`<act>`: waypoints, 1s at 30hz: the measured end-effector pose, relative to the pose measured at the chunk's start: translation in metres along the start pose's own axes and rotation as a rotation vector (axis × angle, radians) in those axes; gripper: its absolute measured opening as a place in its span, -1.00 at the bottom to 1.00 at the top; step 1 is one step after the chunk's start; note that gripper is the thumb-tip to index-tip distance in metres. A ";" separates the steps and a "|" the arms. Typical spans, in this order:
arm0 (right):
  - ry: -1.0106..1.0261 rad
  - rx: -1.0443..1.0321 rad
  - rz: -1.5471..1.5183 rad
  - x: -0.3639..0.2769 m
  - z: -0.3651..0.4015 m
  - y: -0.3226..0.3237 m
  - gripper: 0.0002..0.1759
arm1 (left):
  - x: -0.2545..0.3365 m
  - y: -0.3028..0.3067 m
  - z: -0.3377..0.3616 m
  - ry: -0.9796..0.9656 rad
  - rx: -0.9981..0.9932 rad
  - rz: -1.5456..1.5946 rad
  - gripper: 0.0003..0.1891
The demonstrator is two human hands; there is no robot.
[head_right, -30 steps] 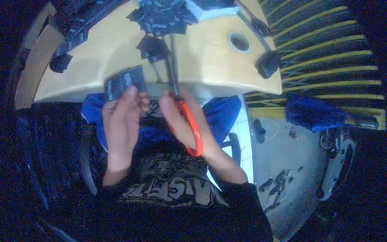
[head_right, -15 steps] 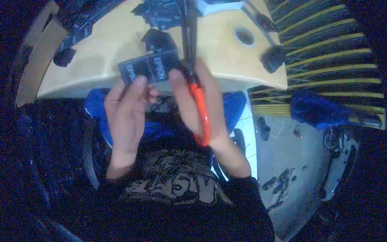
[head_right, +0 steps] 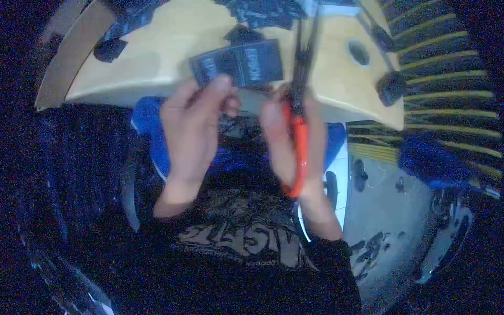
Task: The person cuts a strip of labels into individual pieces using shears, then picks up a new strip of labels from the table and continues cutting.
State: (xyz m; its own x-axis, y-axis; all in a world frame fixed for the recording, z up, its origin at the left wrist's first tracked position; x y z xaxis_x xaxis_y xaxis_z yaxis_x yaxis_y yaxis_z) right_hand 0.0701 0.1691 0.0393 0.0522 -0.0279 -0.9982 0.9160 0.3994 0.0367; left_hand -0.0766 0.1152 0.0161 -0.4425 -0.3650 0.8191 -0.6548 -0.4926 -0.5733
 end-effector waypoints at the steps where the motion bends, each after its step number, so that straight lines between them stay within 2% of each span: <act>1: -0.002 -0.028 0.085 0.006 0.004 -0.001 -0.80 | 0.001 0.001 -0.001 -0.008 0.027 0.018 -0.88; 3: -0.082 -0.115 -0.010 0.020 0.016 -0.009 -0.76 | 0.002 0.001 -0.006 -0.045 0.024 0.073 -0.88; 9: -0.017 -0.218 0.256 0.028 0.034 -0.018 -0.65 | 0.007 -0.002 -0.009 -0.077 0.051 -0.001 -0.89; 13: 0.043 -0.211 0.296 0.014 0.034 -0.039 -0.63 | 0.015 0.003 -0.001 -0.045 0.011 -0.055 -0.89; 15: -0.048 -0.249 0.271 0.018 0.033 -0.044 -0.68 | 0.016 0.004 -0.002 -0.072 0.022 -0.092 -0.89; 18: 0.038 -0.221 0.237 0.013 0.030 -0.047 -0.67 | 0.017 0.007 -0.003 -0.068 0.031 -0.087 -0.88; 22: 0.020 -0.195 0.279 0.015 0.029 -0.044 -0.65 | 0.016 0.007 -0.002 -0.074 0.031 -0.129 -0.89; 24: 0.076 -0.176 0.332 0.010 0.026 -0.041 -0.70 | 0.014 0.006 -0.002 -0.059 0.033 -0.135 -0.89; 27: 0.007 -0.187 0.313 0.014 0.025 -0.040 -0.71 | 0.013 0.002 -0.002 -0.043 0.022 -0.073 -0.89; 30: 0.023 -0.159 0.321 0.013 0.024 -0.037 -0.71 | 0.013 0.001 -0.002 -0.049 0.028 -0.082 -0.88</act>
State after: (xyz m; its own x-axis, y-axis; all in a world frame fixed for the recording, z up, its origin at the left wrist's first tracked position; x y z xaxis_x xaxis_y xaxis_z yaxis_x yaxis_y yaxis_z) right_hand 0.0464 0.1315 0.0265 0.3161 0.1421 -0.9380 0.7812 0.5220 0.3424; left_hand -0.0846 0.1116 0.0258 -0.3568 -0.3604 0.8619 -0.6697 -0.5445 -0.5050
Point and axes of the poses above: each hand's wrist, its own z-axis away from the middle knuckle, its own y-axis out of the back of the hand, x = y × z, the point moved 10 cm from there along -z, towards the middle knuckle, and after that the axes turned 3 degrees about -y, right-handed, at the moved point
